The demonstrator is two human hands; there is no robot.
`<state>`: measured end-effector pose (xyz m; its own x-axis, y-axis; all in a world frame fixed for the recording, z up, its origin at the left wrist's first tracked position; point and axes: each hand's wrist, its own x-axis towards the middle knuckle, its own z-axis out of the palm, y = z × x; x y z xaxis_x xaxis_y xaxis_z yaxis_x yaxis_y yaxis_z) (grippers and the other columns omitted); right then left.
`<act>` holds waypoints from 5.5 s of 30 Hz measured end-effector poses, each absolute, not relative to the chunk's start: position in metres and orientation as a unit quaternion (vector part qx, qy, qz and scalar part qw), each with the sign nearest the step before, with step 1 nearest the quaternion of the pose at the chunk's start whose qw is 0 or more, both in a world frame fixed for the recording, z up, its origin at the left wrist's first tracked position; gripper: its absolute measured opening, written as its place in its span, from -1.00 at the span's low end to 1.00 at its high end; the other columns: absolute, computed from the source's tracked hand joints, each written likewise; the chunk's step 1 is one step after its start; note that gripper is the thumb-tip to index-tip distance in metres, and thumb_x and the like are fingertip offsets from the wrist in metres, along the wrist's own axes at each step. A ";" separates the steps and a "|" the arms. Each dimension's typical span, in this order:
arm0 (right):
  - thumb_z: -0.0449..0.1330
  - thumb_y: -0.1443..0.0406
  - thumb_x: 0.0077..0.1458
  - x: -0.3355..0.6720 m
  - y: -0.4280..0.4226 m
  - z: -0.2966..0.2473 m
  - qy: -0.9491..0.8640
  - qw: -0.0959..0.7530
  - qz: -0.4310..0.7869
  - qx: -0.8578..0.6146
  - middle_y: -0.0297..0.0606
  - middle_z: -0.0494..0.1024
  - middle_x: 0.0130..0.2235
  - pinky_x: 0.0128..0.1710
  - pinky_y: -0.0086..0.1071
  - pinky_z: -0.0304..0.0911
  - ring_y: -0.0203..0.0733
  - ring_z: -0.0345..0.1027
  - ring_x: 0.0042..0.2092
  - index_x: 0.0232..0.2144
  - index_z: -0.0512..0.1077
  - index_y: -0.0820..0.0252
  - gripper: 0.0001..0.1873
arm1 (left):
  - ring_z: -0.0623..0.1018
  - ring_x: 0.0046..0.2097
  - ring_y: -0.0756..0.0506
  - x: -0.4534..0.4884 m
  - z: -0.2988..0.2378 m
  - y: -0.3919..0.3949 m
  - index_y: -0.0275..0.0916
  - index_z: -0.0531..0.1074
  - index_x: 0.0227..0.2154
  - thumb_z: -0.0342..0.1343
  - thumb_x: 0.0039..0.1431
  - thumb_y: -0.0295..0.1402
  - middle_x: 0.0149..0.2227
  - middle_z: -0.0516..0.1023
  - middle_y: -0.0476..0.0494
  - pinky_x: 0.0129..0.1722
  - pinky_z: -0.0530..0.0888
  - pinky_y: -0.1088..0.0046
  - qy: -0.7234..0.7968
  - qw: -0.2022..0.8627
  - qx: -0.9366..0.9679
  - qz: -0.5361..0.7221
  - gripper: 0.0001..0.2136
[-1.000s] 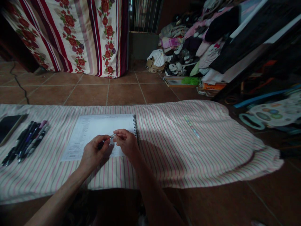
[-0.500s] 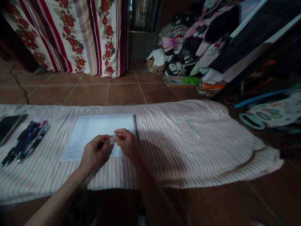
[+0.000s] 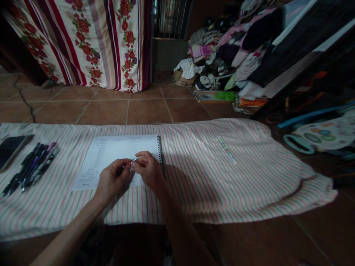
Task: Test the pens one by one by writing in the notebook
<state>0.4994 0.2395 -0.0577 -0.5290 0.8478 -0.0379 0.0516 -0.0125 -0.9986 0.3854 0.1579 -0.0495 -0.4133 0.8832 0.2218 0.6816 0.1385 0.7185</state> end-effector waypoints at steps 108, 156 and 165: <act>0.15 0.20 0.01 0.507 0.241 -0.052 -0.688 0.306 0.572 -0.326 -0.39 0.42 -0.58 -0.48 -0.47 0.21 -0.37 0.27 -0.53 -0.51 0.42 0.21 -0.81 | 0.48 -0.36 -0.03 0.385 -0.045 0.148 -0.20 0.41 -0.27 -0.15 0.24 -0.29 -0.39 0.49 -0.05 -0.41 0.29 0.48 0.737 -0.027 0.624 0.258 -0.77; 0.19 0.18 -0.06 0.506 0.243 -0.056 -0.654 0.313 0.599 -0.338 -0.41 0.41 -0.56 -0.47 -0.47 0.20 -0.37 0.26 -0.51 -0.48 0.42 0.20 -0.82 | 0.46 -0.43 -0.04 0.384 -0.041 0.152 -0.20 0.45 -0.36 -0.04 0.12 -0.30 -0.44 0.51 -0.04 -0.42 0.33 0.44 0.759 0.112 0.538 0.348 -0.82; 0.12 0.15 0.01 0.506 0.239 -0.047 -0.727 0.317 0.487 -0.366 -0.42 0.33 -0.60 -0.47 -0.48 0.14 -0.36 0.21 -0.52 -0.58 0.34 0.20 -0.74 | 0.46 -0.44 -0.01 0.385 -0.043 0.150 -0.20 0.45 -0.36 -0.07 0.15 -0.30 -0.45 0.49 -0.04 -0.43 0.30 0.49 0.746 0.058 0.580 0.321 -0.81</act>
